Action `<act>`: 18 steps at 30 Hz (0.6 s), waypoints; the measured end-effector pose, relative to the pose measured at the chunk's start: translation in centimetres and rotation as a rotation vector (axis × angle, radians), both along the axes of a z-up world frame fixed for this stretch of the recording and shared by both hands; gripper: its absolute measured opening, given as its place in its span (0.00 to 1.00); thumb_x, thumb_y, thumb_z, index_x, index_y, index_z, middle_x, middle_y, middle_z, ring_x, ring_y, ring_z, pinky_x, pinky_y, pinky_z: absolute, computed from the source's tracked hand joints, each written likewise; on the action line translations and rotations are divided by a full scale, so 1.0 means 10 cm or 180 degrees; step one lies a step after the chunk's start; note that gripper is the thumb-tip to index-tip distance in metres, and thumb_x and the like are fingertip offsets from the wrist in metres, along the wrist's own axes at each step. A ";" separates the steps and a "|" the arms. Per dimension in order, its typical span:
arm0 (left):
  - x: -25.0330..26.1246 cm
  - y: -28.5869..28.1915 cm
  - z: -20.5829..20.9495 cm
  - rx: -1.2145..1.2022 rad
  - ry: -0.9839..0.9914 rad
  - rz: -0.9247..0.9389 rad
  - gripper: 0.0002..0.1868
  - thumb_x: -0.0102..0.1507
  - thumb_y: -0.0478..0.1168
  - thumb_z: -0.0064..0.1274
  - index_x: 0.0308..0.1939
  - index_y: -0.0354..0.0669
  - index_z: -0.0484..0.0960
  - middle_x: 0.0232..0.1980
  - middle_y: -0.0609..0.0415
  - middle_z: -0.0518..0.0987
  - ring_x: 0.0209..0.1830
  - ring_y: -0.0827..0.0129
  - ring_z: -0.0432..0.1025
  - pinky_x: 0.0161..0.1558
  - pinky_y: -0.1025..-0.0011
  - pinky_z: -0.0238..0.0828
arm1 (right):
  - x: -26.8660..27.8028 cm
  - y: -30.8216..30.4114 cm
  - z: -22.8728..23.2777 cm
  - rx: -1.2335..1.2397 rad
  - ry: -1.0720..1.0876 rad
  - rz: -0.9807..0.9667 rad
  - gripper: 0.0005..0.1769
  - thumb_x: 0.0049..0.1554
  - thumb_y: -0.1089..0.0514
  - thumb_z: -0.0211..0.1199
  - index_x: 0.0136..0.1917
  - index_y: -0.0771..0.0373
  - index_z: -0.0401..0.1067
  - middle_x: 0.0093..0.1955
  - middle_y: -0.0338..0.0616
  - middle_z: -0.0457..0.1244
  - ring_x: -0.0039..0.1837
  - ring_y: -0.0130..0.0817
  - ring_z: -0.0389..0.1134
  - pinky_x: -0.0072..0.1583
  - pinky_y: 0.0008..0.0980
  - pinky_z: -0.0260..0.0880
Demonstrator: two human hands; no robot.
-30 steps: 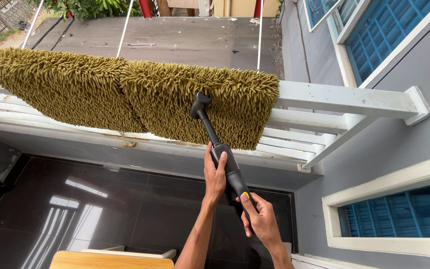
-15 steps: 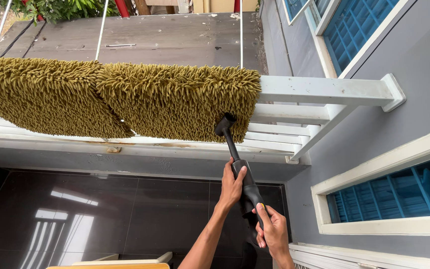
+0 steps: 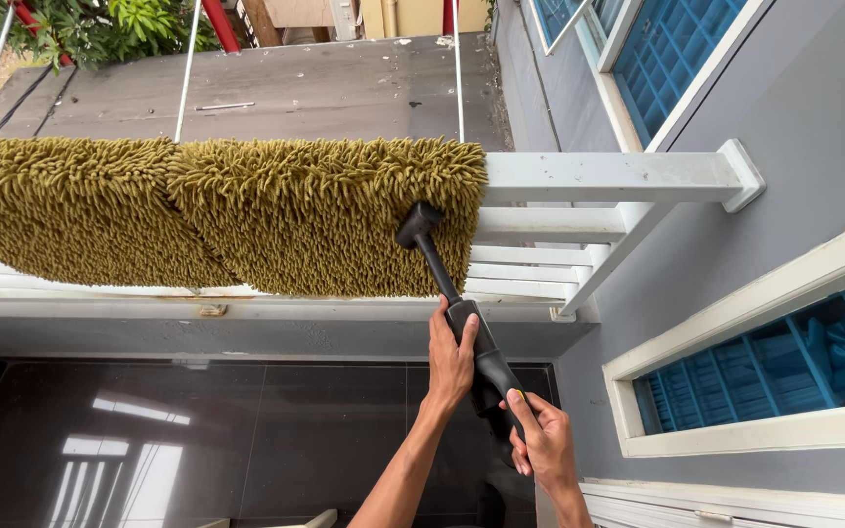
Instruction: The person vacuums two shaggy rugs hanging on a balcony railing using a handheld vacuum cleaner with a brush attachment.
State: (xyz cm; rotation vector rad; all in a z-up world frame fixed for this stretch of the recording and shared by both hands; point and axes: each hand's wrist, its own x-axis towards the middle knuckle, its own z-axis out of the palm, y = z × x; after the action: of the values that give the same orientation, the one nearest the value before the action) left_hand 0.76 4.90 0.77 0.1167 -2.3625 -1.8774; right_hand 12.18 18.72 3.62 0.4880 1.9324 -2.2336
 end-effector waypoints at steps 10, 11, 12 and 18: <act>0.22 0.10 -0.10 0.0155 -0.0135 -0.0057 0.42 0.66 0.55 0.52 0.73 0.28 0.57 0.65 0.34 0.71 0.61 0.52 0.73 0.61 0.60 0.71 | 0.17 0.26 -0.17 -0.0009 -0.0314 -0.0041 0.26 0.58 0.45 0.63 0.41 0.75 0.77 0.14 0.38 0.49 0.14 0.27 0.49 0.19 0.30 0.47; 0.24 0.06 -0.01 0.0103 0.0040 0.0049 0.41 0.66 0.54 0.53 0.73 0.28 0.58 0.64 0.34 0.72 0.61 0.52 0.73 0.60 0.60 0.70 | 0.16 0.27 -0.17 -0.0029 -0.0225 0.0034 0.26 0.58 0.45 0.63 0.41 0.75 0.77 0.14 0.39 0.50 0.14 0.27 0.49 0.19 0.30 0.47; 0.24 0.03 0.08 0.0050 0.0214 0.0155 0.40 0.66 0.53 0.54 0.72 0.28 0.59 0.64 0.33 0.72 0.61 0.52 0.73 0.60 0.59 0.70 | 0.14 0.26 -0.16 -0.0073 -0.0152 0.0082 0.26 0.59 0.45 0.63 0.41 0.75 0.77 0.14 0.38 0.50 0.14 0.26 0.49 0.19 0.30 0.47; -0.11 -0.11 0.15 0.0746 -0.0066 0.0346 0.34 0.69 0.53 0.44 0.74 0.35 0.63 0.53 0.43 0.82 0.49 0.64 0.79 0.51 0.66 0.75 | 0.01 0.16 -0.10 -0.0366 0.0168 0.0120 0.26 0.60 0.44 0.61 0.42 0.73 0.77 0.14 0.37 0.49 0.14 0.25 0.49 0.20 0.29 0.48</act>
State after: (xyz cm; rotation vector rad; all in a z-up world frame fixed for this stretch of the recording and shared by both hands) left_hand -0.37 3.78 2.25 0.2813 -2.0931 -2.1008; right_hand 12.27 20.28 2.64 0.3773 1.8085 -2.3396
